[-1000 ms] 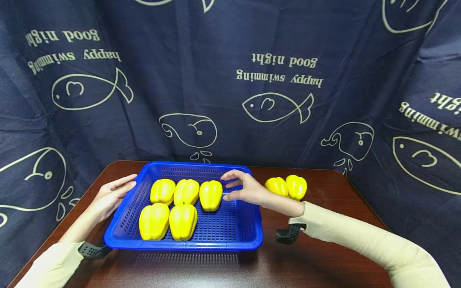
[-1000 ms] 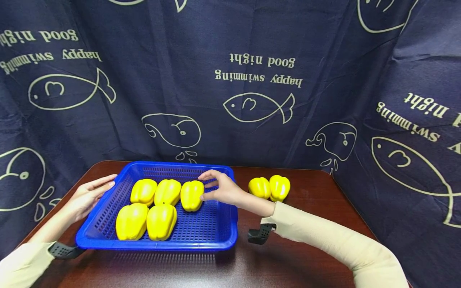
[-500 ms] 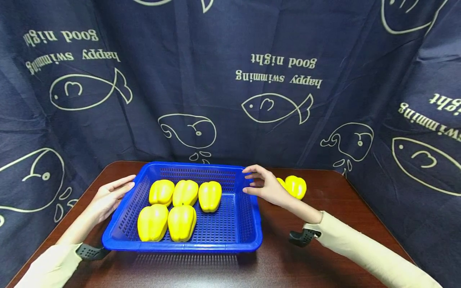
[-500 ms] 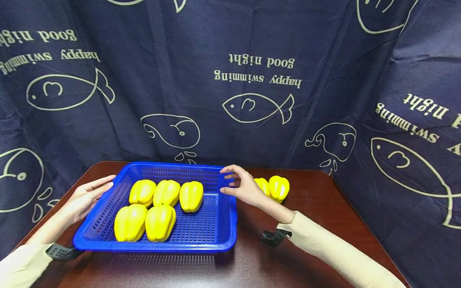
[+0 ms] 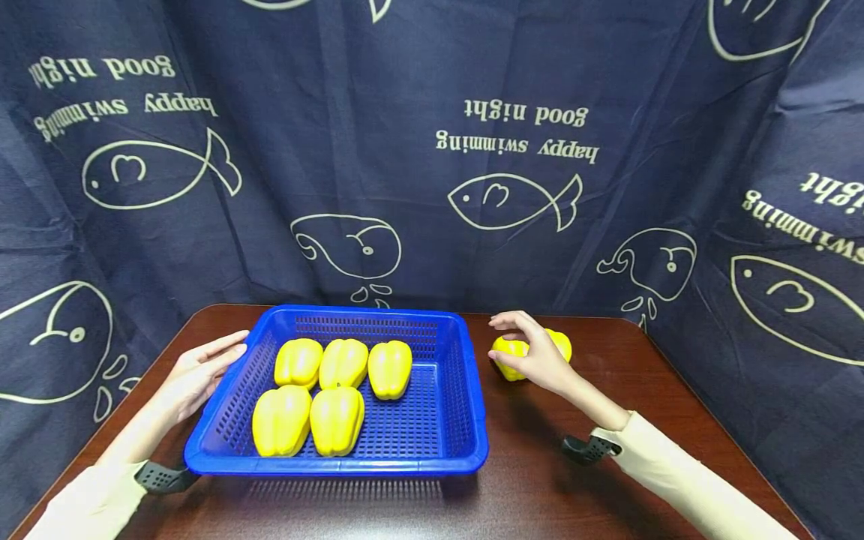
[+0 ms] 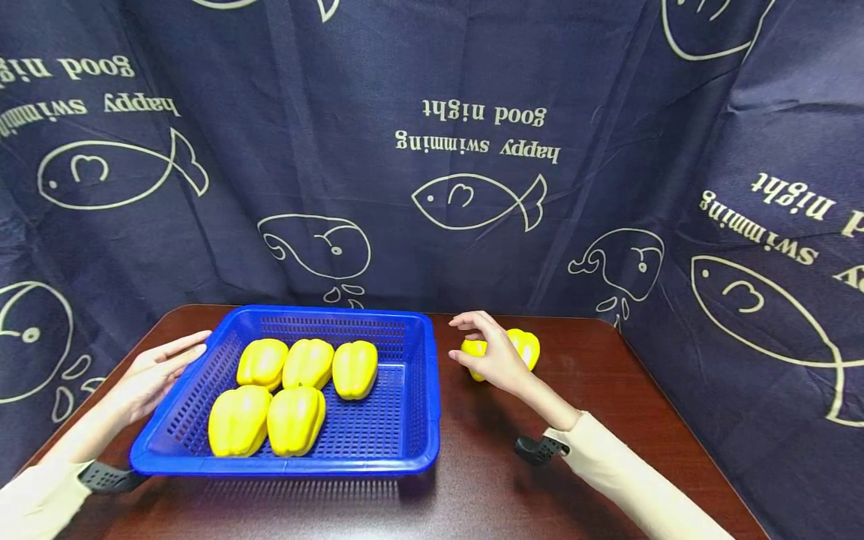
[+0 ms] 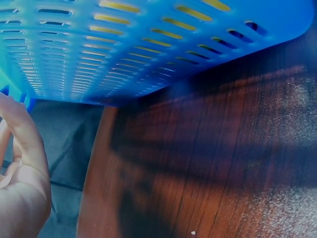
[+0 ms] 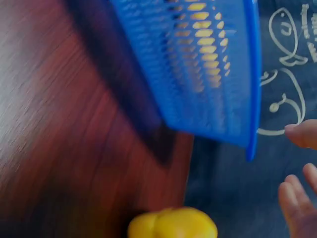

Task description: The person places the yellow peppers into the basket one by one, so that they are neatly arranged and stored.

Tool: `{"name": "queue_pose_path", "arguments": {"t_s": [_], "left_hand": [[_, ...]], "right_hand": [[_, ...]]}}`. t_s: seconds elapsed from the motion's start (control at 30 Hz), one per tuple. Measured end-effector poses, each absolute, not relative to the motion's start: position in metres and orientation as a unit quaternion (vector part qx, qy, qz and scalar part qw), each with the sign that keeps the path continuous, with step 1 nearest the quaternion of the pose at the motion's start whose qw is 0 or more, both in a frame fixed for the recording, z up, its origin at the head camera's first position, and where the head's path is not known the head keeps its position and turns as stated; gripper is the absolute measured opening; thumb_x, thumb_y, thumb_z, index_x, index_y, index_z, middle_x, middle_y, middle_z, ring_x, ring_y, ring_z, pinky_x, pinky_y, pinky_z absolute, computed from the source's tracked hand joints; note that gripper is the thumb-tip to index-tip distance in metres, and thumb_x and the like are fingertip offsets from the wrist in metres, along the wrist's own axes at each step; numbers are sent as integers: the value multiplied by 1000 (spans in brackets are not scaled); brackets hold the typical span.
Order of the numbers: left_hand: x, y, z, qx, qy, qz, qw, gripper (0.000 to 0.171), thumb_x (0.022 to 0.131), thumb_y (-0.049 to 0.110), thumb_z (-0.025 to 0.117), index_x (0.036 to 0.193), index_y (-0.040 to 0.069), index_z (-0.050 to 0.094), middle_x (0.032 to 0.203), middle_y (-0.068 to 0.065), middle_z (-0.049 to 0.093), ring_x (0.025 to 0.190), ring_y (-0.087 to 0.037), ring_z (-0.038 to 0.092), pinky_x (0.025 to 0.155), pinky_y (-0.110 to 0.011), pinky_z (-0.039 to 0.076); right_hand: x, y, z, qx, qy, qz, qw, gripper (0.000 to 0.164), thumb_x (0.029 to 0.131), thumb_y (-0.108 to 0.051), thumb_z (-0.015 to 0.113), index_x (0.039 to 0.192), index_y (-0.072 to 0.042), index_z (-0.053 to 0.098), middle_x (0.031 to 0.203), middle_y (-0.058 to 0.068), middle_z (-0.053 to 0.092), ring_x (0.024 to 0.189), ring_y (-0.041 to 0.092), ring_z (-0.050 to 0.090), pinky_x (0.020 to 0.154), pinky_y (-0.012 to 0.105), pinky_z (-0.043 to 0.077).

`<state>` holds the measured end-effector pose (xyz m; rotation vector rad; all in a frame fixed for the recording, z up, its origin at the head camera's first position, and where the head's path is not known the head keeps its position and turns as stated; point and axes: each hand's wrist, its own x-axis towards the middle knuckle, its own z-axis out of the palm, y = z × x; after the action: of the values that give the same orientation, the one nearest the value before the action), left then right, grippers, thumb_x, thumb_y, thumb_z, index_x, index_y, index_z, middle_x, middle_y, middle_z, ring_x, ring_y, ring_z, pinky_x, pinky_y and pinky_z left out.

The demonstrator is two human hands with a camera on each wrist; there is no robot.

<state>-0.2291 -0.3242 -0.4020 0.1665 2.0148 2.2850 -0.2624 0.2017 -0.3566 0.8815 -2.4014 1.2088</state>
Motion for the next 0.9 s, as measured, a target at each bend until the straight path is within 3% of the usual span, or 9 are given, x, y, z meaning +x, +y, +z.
{"name": "queue_pose_path", "arguments": {"t_s": [0.13, 0.27, 0.37, 0.5, 0.7, 0.8, 0.9], "left_hand": [[-229, -326, -403, 74, 650, 754, 49, 31, 100, 12, 50, 119, 33, 64, 105, 18, 70, 90, -4, 69, 72, -23, 58], [-229, -326, -403, 71, 651, 754, 54, 31, 100, 13, 51, 120, 33, 64, 105, 18, 70, 90, -5, 70, 72, -23, 59], [-230, -326, -402, 63, 654, 752, 56, 31, 99, 14, 52, 120, 33, 64, 104, 19, 69, 89, -5, 70, 73, -23, 59], [-230, -326, -402, 60, 653, 753, 56, 31, 99, 13, 51, 118, 34, 65, 103, 18, 70, 88, -5, 70, 72, -23, 59], [-231, -327, -402, 49, 656, 751, 57, 30, 100, 14, 51, 118, 35, 65, 102, 19, 70, 87, -5, 70, 72, -24, 59], [-231, -327, -402, 46, 656, 751, 58, 30, 100, 15, 52, 117, 36, 64, 102, 19, 70, 87, -5, 70, 72, -23, 59], [-231, -326, -402, 49, 653, 754, 59, 30, 100, 14, 51, 117, 35, 64, 102, 19, 70, 87, -5, 70, 72, -23, 59]], "right_hand": [[-254, 207, -354, 326, -829, 403, 210, 40, 72, 13, 75, 109, 7, 60, 113, 21, 60, 102, 29, 58, 89, 44, 53], [-251, 215, -354, 323, -823, 397, 247, 39, 70, 16, 75, 106, 10, 60, 109, 23, 61, 100, 27, 58, 90, 17, 50], [-253, 224, -359, 308, -821, 406, 258, 40, 69, 17, 75, 106, 12, 60, 107, 23, 61, 100, 31, 56, 91, 5, 43], [-259, 237, -368, 279, -830, 406, 263, 41, 69, 17, 75, 107, 12, 60, 107, 23, 61, 98, 35, 55, 90, 3, 39], [-278, 262, -391, 238, -848, 390, 267, 45, 71, 10, 77, 113, 3, 61, 112, 17, 61, 102, 21, 54, 89, 5, 39], [-288, 276, -402, 229, -853, 388, 264, 49, 72, 7, 78, 118, 0, 61, 115, 16, 61, 105, 26, 54, 92, 6, 38], [-294, 284, -409, 215, -858, 386, 262, 54, 72, 7, 78, 122, 0, 60, 117, 16, 59, 106, 22, 54, 93, 5, 36]]}}
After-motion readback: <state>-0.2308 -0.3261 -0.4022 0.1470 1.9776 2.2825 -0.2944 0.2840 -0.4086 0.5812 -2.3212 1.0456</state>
